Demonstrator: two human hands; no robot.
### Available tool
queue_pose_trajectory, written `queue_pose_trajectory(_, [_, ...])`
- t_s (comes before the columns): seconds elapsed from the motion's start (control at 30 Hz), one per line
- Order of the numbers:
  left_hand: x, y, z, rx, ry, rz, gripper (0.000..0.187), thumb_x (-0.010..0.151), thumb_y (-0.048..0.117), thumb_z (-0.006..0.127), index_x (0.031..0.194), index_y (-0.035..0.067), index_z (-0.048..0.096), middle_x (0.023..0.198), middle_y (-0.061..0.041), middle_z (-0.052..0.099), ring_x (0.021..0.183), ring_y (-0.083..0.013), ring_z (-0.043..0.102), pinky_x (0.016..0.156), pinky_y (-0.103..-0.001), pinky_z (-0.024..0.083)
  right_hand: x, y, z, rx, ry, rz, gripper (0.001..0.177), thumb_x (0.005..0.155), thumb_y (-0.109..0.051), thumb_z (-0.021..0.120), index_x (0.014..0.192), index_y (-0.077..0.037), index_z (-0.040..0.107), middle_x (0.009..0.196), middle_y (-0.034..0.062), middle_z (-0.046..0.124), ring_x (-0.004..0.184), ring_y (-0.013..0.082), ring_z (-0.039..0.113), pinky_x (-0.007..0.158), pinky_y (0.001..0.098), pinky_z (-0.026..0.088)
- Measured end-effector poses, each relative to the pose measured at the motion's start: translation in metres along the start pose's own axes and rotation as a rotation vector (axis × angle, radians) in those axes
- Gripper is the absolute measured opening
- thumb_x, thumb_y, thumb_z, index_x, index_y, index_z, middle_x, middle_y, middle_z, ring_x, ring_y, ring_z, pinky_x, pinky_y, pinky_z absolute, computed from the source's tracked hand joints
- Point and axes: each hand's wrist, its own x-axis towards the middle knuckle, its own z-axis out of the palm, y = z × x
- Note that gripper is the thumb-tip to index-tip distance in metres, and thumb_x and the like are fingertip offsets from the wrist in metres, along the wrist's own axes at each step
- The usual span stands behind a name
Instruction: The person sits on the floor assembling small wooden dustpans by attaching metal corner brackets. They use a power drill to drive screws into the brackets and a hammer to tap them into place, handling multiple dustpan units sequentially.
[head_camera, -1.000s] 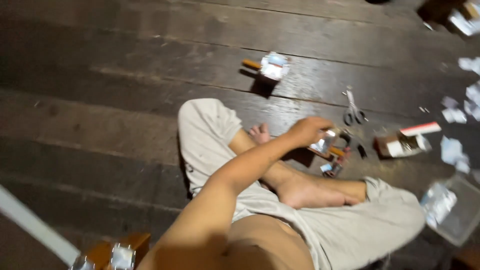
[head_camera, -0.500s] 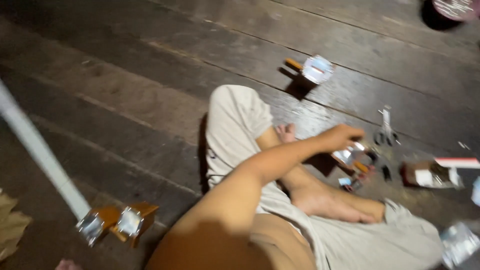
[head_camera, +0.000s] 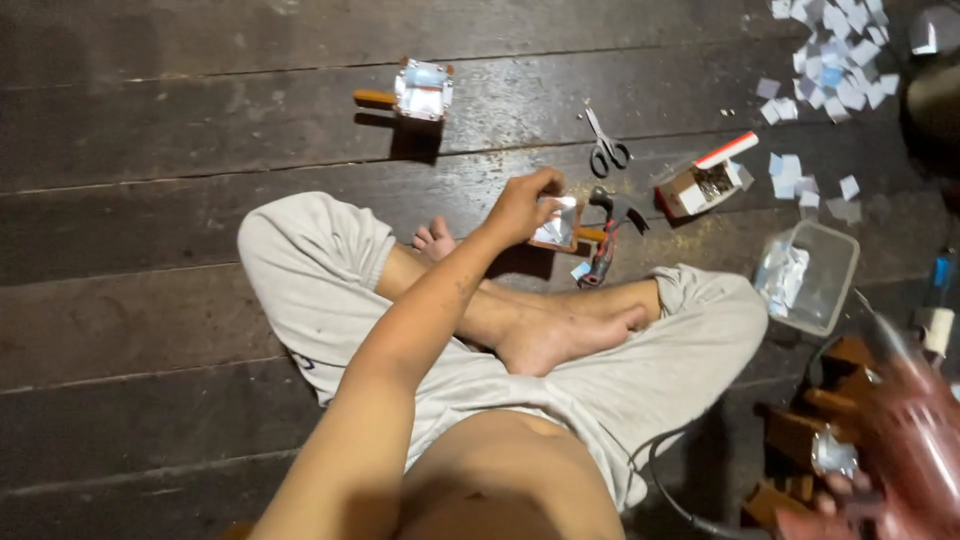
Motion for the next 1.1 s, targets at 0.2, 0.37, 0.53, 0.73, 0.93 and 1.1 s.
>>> queue_pose_trajectory(0.2, [0.002,-0.002,0.001,0.003,-0.013,-0.014,0.027,0.081,-0.001,0.074,0.102,0.013,0.062,0.097,-0.006,0.074,0.090,-0.0209,0.071,0.080,-0.034,0.053,0.019,-0.125,0.122,0.010,0.037,-0.016,0.081,0.096,0.030,0.044,0.168,0.004,0.017,0.159,0.0436,0.032,0.134,0.0563,0.041,0.107,0.0662,0.039])
queue_pose_trajectory(0.37, [0.001,0.019,-0.012,-0.023,-0.074,-0.096,0.023,0.085,-0.001,0.075,0.101,0.012,0.064,0.102,-0.007,0.075,0.097,-0.0233,0.073,0.088,-0.037,0.057,0.071,-0.153,0.170,-0.194,-0.217,0.007,0.086,0.083,-0.006,0.062,0.157,0.009,0.022,0.152,0.0326,0.035,0.139,0.0460,0.040,0.113,0.0574,0.037])
queue_pose_trajectory(0.53, [0.000,0.009,-0.009,-0.035,-0.075,-0.077,0.023,0.087,0.000,0.072,0.104,0.013,0.064,0.103,-0.006,0.074,0.096,-0.0232,0.071,0.086,-0.037,0.056,0.111,-0.162,0.205,-0.149,-0.427,-0.060,0.085,0.082,-0.003,0.063,0.156,0.005,0.024,0.150,0.0333,0.037,0.129,0.0417,0.047,0.105,0.0499,0.043])
queue_pose_trajectory(0.73, [0.001,0.008,-0.011,-0.037,-0.069,-0.050,0.022,0.088,0.006,0.075,0.106,0.014,0.066,0.103,-0.005,0.073,0.095,-0.0235,0.069,0.083,-0.038,0.055,0.130,-0.178,0.236,-0.244,-0.487,-0.119,0.080,0.085,-0.009,0.066,0.155,0.002,0.031,0.154,0.0227,0.040,0.137,0.0284,0.043,0.114,0.0412,0.035])
queue_pose_trajectory(0.93, [0.001,0.001,-0.009,-0.034,-0.073,-0.028,0.020,0.089,0.008,0.073,0.107,0.016,0.066,0.104,-0.004,0.076,0.096,-0.0255,0.070,0.083,-0.041,0.055,0.137,-0.185,0.244,-0.319,-0.554,-0.104,0.081,0.085,-0.011,0.066,0.156,0.001,0.031,0.151,0.0245,0.043,0.127,0.0314,0.050,0.096,0.0444,0.049])
queue_pose_trajectory(1.1, [0.001,-0.001,-0.006,-0.057,-0.060,0.009,0.022,0.089,0.006,0.072,0.109,0.013,0.066,0.104,-0.006,0.075,0.095,-0.0263,0.070,0.080,-0.040,0.053,0.136,-0.194,0.252,-0.244,-0.538,0.084,0.082,0.083,-0.006,0.065,0.157,-0.005,0.029,0.139,0.0228,0.047,0.076,0.0293,0.062,0.057,0.0447,0.059])
